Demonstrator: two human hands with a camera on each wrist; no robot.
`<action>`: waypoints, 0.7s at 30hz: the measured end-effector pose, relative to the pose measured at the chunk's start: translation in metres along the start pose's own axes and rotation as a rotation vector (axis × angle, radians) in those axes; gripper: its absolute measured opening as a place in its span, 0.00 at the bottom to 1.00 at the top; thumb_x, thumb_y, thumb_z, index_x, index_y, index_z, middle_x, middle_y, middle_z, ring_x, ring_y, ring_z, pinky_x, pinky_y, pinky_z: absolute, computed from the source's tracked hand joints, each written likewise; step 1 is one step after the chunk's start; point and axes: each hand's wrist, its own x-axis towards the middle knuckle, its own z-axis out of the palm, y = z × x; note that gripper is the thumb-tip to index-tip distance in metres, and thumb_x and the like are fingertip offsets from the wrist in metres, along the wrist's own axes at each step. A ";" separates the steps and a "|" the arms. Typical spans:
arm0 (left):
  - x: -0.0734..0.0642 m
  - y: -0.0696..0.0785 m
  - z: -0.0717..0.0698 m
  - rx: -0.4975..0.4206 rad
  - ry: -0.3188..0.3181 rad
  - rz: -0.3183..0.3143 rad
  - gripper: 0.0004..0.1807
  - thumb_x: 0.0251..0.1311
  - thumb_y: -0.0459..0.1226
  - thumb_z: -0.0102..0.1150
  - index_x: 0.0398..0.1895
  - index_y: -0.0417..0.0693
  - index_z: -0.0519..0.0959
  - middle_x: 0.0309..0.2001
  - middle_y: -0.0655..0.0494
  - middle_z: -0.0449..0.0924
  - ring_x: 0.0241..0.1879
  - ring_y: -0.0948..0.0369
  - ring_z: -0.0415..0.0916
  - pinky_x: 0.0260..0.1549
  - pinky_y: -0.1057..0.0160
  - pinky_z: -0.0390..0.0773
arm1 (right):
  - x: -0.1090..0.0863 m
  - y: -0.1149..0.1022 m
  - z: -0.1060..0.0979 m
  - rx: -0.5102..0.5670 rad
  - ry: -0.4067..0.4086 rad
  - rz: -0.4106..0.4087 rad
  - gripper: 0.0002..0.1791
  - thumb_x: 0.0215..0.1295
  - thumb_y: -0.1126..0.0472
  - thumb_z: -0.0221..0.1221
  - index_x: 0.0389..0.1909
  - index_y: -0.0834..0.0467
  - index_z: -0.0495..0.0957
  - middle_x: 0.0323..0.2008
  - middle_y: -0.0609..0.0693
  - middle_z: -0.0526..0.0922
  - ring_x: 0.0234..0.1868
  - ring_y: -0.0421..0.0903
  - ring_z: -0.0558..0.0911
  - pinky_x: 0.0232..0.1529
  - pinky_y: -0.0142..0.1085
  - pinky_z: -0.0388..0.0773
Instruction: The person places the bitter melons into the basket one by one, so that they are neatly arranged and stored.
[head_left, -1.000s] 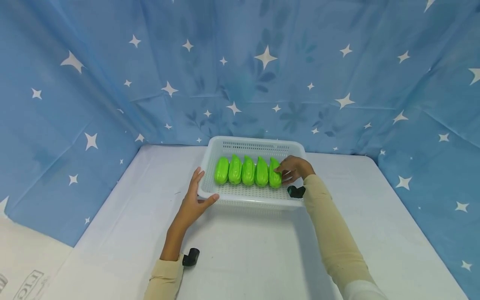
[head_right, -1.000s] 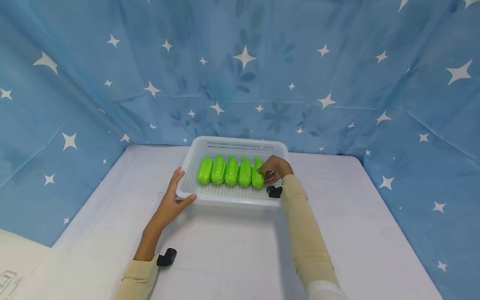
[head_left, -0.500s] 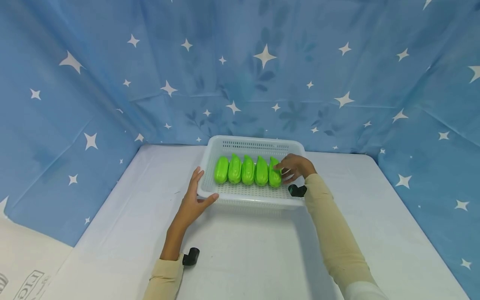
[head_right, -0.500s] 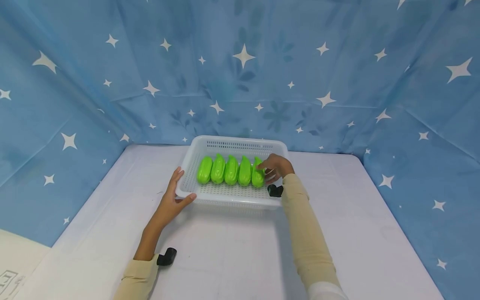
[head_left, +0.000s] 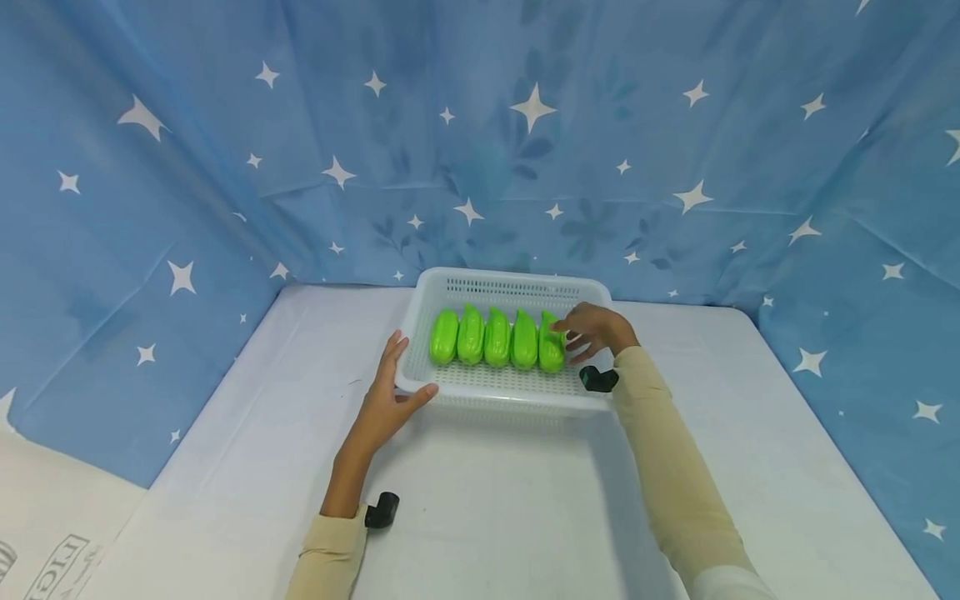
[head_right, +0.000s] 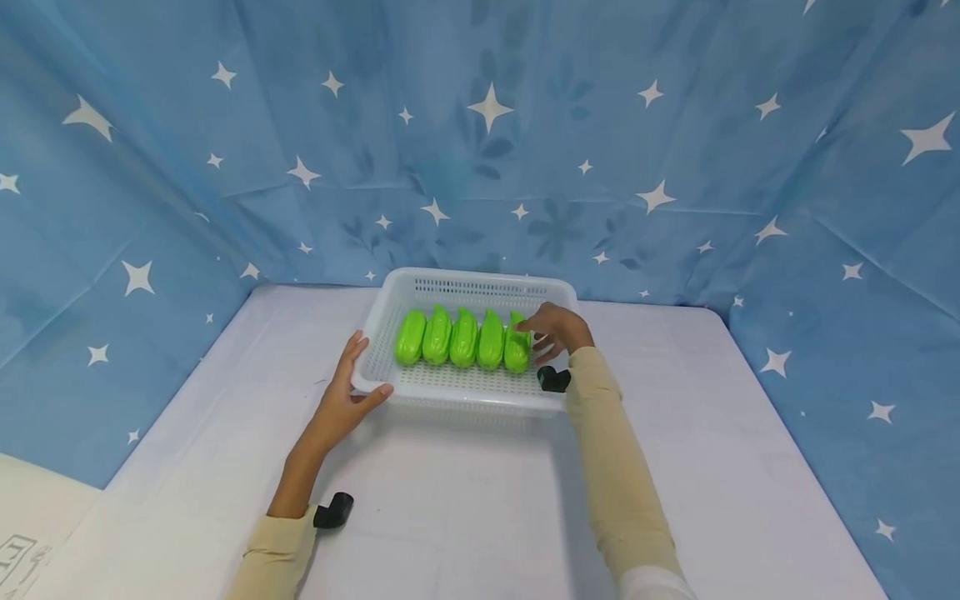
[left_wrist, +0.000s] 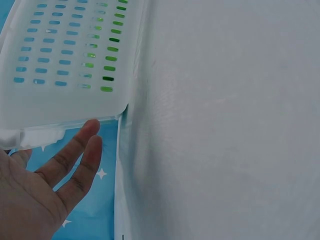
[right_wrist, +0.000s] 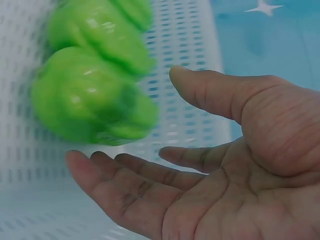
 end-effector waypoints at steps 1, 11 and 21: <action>0.000 0.000 0.000 0.000 -0.001 -0.002 0.50 0.59 0.53 0.64 0.78 0.62 0.45 0.78 0.71 0.30 0.75 0.49 0.52 0.57 0.46 0.77 | -0.004 -0.001 -0.001 0.007 -0.004 -0.018 0.40 0.74 0.53 0.51 0.76 0.65 0.43 0.74 0.71 0.50 0.70 0.65 0.64 0.58 0.53 0.78; 0.000 0.000 0.001 -0.003 0.001 -0.002 0.50 0.59 0.53 0.64 0.78 0.61 0.45 0.79 0.68 0.30 0.75 0.48 0.52 0.56 0.46 0.78 | -0.057 0.013 -0.024 0.066 0.194 -0.310 0.34 0.75 0.48 0.48 0.73 0.62 0.54 0.68 0.66 0.64 0.67 0.61 0.70 0.63 0.50 0.74; 0.001 0.002 -0.001 0.034 0.001 -0.010 0.51 0.59 0.55 0.64 0.78 0.59 0.45 0.79 0.68 0.30 0.75 0.48 0.50 0.57 0.45 0.77 | -0.077 0.092 -0.027 0.005 0.535 -0.446 0.32 0.76 0.46 0.46 0.69 0.66 0.62 0.64 0.68 0.70 0.65 0.63 0.71 0.59 0.50 0.76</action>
